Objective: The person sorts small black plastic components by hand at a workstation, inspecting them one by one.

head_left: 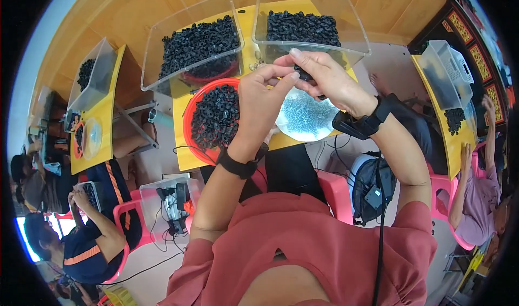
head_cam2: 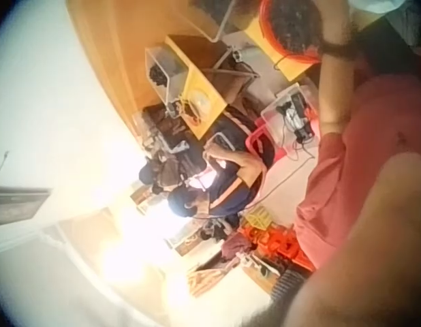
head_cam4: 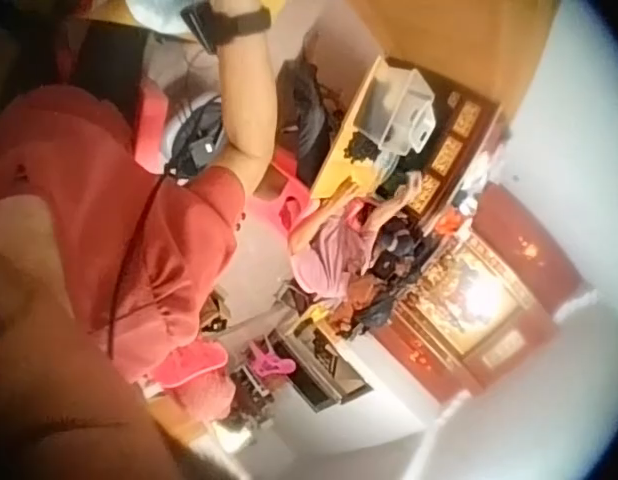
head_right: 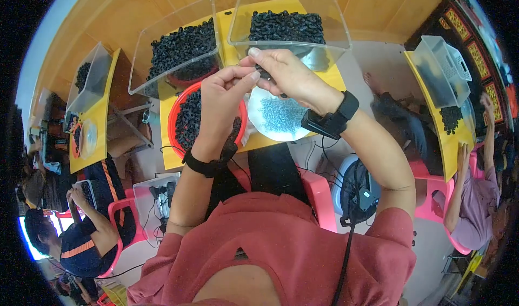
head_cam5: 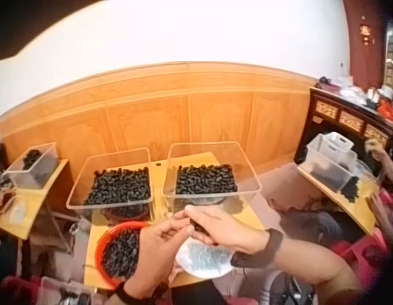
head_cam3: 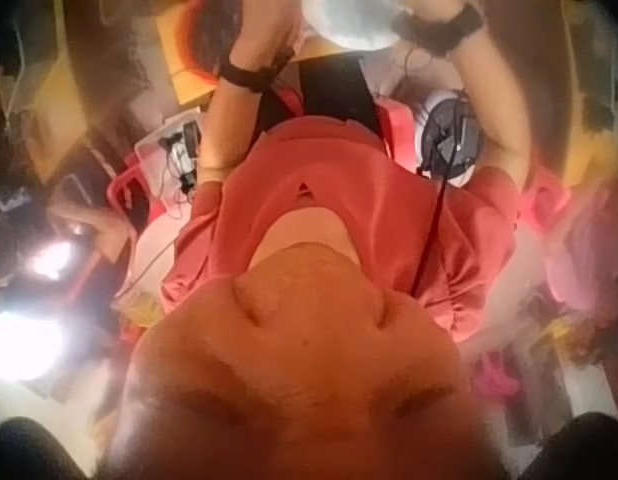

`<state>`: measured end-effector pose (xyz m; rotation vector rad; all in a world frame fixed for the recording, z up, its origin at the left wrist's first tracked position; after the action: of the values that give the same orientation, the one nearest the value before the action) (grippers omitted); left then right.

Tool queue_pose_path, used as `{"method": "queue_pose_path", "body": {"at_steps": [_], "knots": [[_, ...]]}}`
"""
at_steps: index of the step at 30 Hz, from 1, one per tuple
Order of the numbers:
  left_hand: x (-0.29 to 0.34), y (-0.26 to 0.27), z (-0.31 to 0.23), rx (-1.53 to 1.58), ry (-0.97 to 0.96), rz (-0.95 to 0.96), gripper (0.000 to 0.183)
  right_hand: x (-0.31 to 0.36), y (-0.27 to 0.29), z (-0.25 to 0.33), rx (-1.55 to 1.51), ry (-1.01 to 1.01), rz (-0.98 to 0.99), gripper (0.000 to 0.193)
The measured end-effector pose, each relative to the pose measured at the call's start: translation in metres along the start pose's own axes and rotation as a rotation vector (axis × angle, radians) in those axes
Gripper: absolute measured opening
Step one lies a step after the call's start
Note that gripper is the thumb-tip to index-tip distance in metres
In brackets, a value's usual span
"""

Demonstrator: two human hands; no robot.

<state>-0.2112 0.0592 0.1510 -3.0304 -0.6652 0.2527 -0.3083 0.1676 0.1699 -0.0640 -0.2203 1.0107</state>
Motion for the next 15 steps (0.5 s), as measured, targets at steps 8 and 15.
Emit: {"method": "queue_pose_path", "body": {"at_steps": [8, 15], "knots": [[0.006, 0.008, 0.005, -0.344, -0.204, -0.122, 0.010, -0.003, -0.016, -0.008, 0.008, 0.067, -0.050, 0.043], [0.014, 0.020, 0.010, -0.107, -0.113, -0.148, 0.012, -0.008, -0.008, -0.012, 0.019, 0.006, -0.073, 0.039]]}}
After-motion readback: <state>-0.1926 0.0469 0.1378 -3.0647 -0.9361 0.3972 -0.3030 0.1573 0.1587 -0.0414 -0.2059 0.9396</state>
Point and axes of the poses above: each hand's wrist, its own x-axis away from the middle knuckle, its own y-axis out of the back of the hand, z = x × y, the point moved 2 cm from there along -x, towards the middle knuckle, and after that the axes turned 7 degrees about -x, right-handed, at the moved point
